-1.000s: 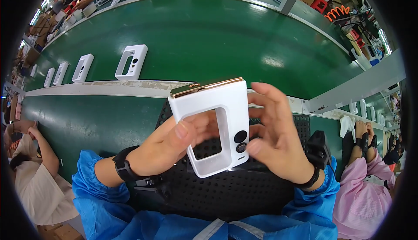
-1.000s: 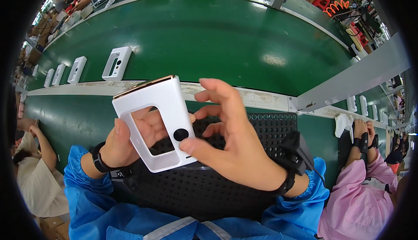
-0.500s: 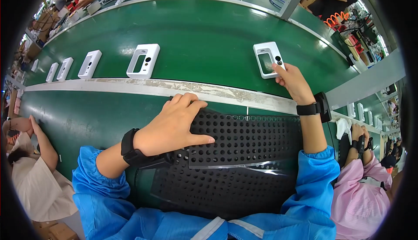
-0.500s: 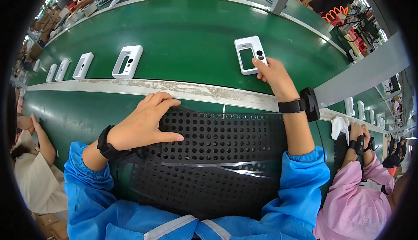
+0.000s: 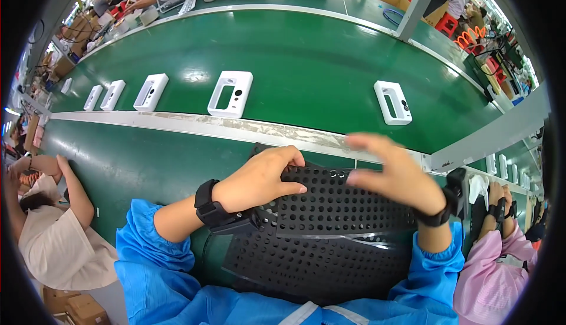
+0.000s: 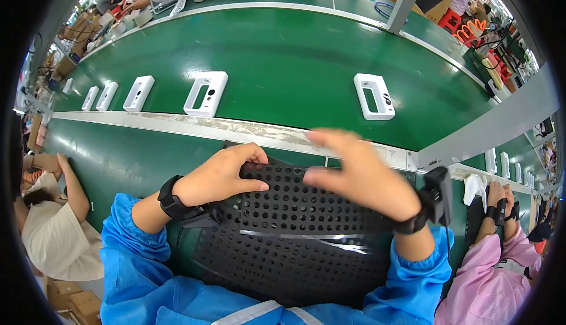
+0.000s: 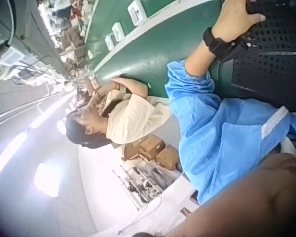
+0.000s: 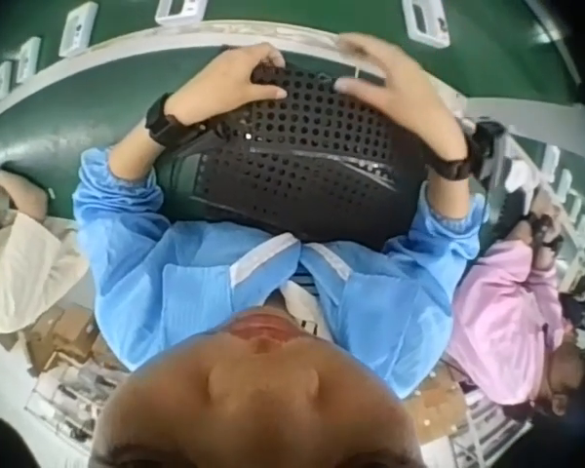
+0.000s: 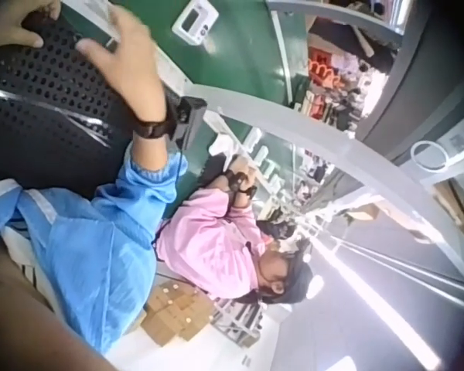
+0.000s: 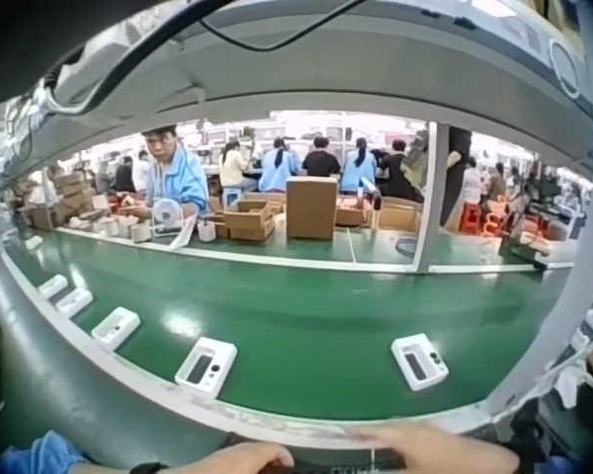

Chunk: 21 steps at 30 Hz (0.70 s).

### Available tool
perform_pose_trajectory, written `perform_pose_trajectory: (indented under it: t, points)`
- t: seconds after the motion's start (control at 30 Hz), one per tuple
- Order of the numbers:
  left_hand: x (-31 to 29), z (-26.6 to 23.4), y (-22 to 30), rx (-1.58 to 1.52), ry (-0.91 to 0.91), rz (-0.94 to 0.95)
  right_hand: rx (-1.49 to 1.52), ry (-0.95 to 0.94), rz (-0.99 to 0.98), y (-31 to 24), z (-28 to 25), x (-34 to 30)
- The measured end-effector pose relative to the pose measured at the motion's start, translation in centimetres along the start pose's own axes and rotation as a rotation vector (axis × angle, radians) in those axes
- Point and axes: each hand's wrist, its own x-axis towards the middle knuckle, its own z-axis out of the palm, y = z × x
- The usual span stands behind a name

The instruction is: The person peels small black circular stickers from a sheet and presses them onto the circular openings of white plastic housings on a conveyor belt.

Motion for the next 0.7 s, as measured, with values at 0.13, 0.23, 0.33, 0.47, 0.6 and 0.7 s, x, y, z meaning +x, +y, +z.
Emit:
perform_pose_trajectory:
  t: [0.13,0.23,0.33,0.47,0.6,0.7]
  points:
    - [0.7,0.0,0.9,-0.107,0.000,-0.024,-0.065,0.057,-0.027,0.0,3.6,-0.9]
    - [1.3,-0.5,0.3,-0.134,-0.001,-0.033,0.064,0.057,0.101,0.7,3.1,-0.1]
    - [2.4,-0.6,-0.7,-0.199,-0.019,-0.024,0.306,-0.055,0.322,1.7,1.9,0.5]
    - [2.5,-0.2,-0.9,-0.319,-0.013,-0.059,0.501,-0.075,0.354,2.3,1.8,0.5]
    - [2.9,0.0,-1.1,-0.401,-0.056,-0.075,0.478,-0.067,0.274,2.2,1.1,0.3]
    - [2.4,0.2,-0.8,-0.536,-0.084,-0.060,0.453,-0.131,0.263,1.8,1.0,-0.1]
